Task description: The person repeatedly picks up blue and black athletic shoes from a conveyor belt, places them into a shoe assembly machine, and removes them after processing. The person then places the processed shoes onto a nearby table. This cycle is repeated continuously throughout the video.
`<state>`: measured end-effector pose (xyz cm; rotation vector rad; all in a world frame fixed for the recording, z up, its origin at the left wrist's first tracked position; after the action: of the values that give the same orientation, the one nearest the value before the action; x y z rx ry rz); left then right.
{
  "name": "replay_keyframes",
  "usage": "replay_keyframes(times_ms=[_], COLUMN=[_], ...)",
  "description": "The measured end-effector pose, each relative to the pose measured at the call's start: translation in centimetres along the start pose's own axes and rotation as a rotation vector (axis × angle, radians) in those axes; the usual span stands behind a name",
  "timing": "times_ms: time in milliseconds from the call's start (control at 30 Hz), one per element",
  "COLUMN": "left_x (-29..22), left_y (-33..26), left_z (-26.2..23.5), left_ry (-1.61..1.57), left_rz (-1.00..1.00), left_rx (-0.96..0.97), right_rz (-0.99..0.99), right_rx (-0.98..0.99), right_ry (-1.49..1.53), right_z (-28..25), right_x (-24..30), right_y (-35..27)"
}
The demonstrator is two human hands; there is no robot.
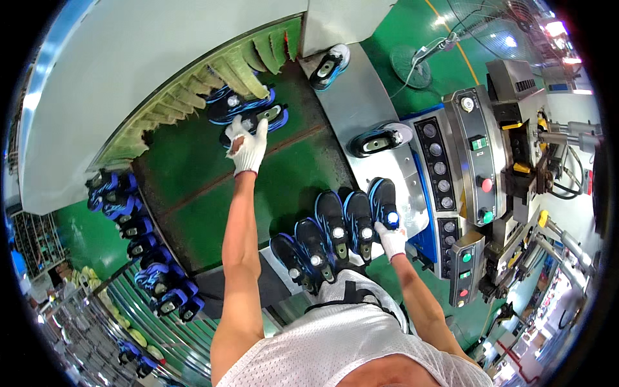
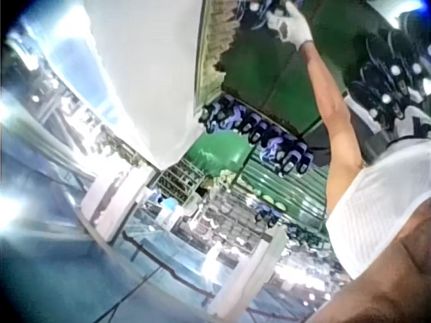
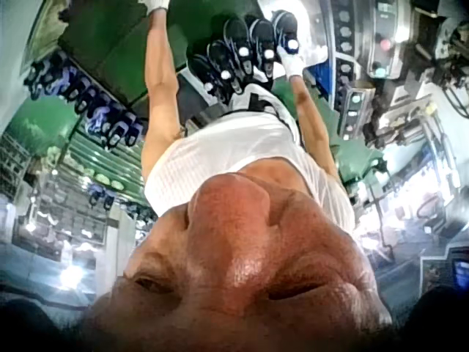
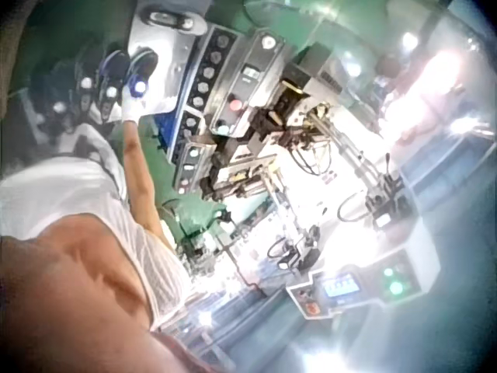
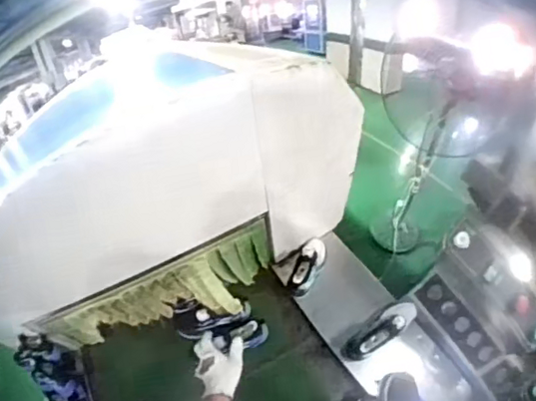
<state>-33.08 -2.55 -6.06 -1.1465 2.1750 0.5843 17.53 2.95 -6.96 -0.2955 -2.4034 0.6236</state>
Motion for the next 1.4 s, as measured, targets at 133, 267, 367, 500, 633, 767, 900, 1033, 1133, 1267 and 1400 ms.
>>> replay_keyframes(times_ms=[133, 267, 367, 500, 633, 767, 900, 1033, 1133, 1267, 1400], left_x=[0.9, 3.4, 1.2, -7.8, -21.8, -35.3, -47.3, -56.2, -62.4, -68.9, -71.7], left_y=[1.8, 1.1, -1.1, -6.0, -12.4, -19.6, -26.5, -34.6, -38.4, -43.3, -46.9], left_z=[2.1, 2.2, 0.4, -2.6, -3.7, -0.9, 1.5, 3.0, 5.4, 16.4, 32.3], left_ry=[0.216, 0.227, 0.121, -0.051, -0.156, -0.38, -0.518, -0.704, -0.933, -0.811, -0.385], left_rz=[0.063, 0.149, 0.298, 0.517, 0.915, 1.376, 1.706, 1.878, 1.768, 1.33, 1.18], left_rx=[-0.182, -0.141, -0.051, 0.134, 0.375, 0.645, 0.814, 0.901, 0.75, 1.032, 1.044], right_rz=[0.018, 0.258, 0.046, -0.135, -0.473, -0.622, -0.421, -0.008, -0.106, -0.014, 0.161], right_rx=[-0.034, 0.296, 0.273, 0.224, 0.237, -0.244, -0.304, 0.017, 0.013, -0.29, -0.551], right_ry=[-0.08, -0.067, -0.182, -0.099, 0.03, 0.125, 0.488, 0.923, 1.48, 1.646, 1.646], right_z=[0.1, -1.0, -3.0, -7.5, -9.8, -12.6, -20.5, -27.8, -30.5, -32.9, -33.6], right_x=[3.7, 5.8, 6.5, 10.4, 14.5, 13.1, 6.7, -2.2, -7.4, -13.8, -17.3], right_y=[-1.1, -1.5, -2.5, -7.1, -9.2, -6.7, -6.7, -8.3, -11.6, -12.9, -13.6])
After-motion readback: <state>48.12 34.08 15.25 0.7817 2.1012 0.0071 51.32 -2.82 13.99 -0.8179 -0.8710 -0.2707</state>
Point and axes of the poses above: each hand's wrist, its own y-axis towards the middle knuckle, its own z-axis out of the palm, x = y × z, the point moved 2 cm from there along y, towards the middle knuckle, and after that the axes turned 10 degrees about z, right-handed, at the moved point
